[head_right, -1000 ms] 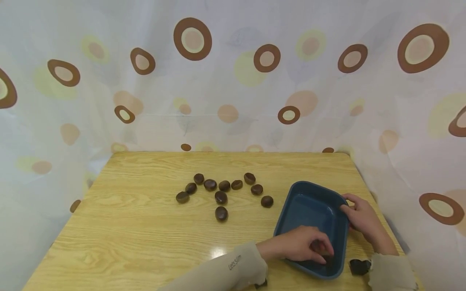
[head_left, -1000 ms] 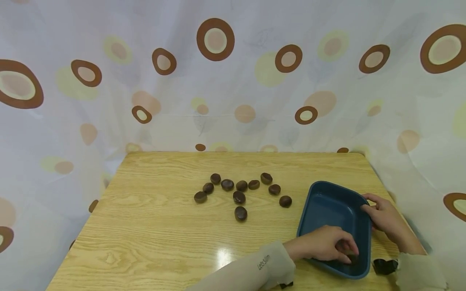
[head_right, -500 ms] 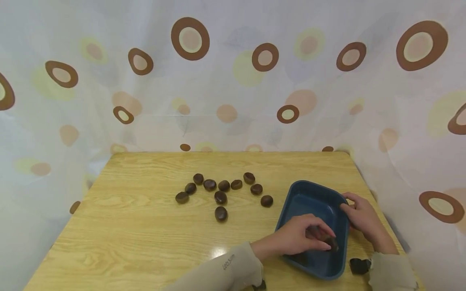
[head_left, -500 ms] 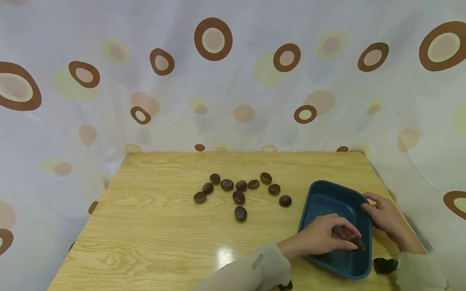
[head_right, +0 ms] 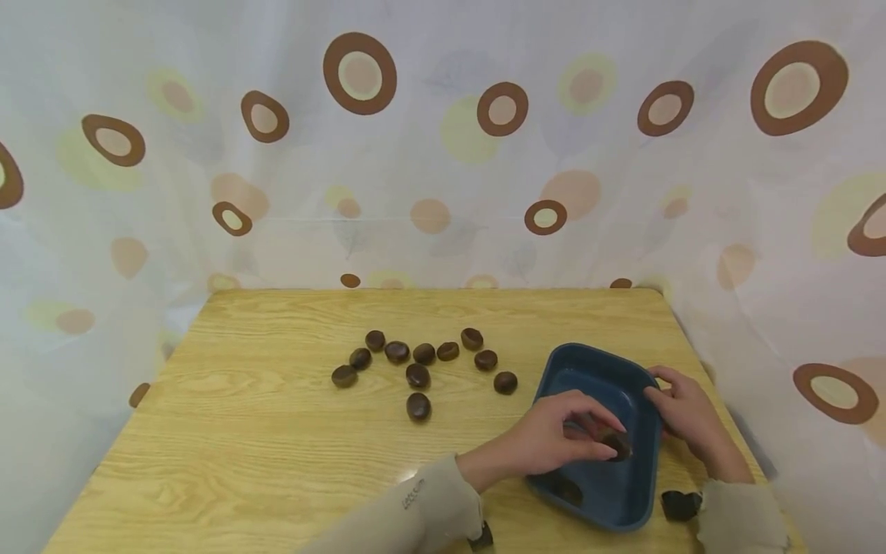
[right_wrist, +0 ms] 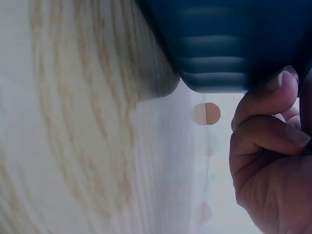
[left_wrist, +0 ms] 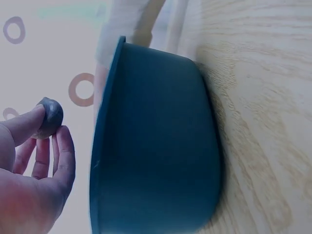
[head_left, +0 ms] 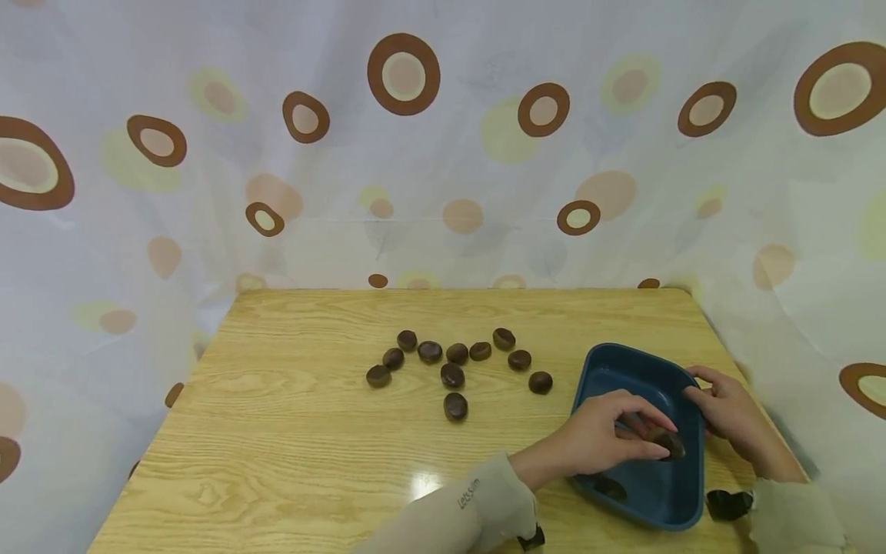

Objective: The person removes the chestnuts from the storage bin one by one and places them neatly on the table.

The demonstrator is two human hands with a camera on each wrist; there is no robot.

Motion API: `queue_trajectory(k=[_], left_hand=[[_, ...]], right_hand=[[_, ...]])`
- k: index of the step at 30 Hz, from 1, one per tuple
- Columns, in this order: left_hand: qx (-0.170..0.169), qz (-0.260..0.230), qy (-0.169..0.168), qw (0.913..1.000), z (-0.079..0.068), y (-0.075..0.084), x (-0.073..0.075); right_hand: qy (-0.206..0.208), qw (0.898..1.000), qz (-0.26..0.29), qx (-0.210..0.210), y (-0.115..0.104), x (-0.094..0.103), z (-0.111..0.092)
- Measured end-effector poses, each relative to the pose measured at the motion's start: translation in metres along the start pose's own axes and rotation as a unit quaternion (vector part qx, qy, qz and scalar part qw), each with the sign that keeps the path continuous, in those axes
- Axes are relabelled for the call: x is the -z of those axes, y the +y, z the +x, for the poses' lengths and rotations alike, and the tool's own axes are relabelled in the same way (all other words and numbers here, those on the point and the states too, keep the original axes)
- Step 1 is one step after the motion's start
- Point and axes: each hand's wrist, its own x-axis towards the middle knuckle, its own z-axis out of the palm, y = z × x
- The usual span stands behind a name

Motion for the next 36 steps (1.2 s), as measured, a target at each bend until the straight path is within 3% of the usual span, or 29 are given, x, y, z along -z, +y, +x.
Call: queue_trajectory(k=[8,16,25,32,36], left_hand=[[-0.008,-0.009,0.002,0.9999,-0.015,0.003,0.011],[-0.011,-0.025,0.003,0.9996,-0.037,-0.002,0.031],[0.005,-0.006,0.046,0.9989,-0.069,-0.014,0.064],[-0.014,0.014,0.075,0.9970,-0.094,-0.027,0.085],[-0.002,0.017,0.090,0.9958,-0.110,-0.037,0.096]], right_hand=[[0.006,1.000,-0.011,0.007,0.000,0.000,0.000],[-0.004,1.000,-0.015,0.012,-0.004,-0.001,-0.002],[-0.004,1.000,-0.021,0.005,-0.007,0.001,-0.002],[-0.006,1.000,-0.030,-0.004,-0.005,-0.001,-0.002],[-0.005,1.000,-0.029,0.003,-0.005,-0.002,-0.002]])
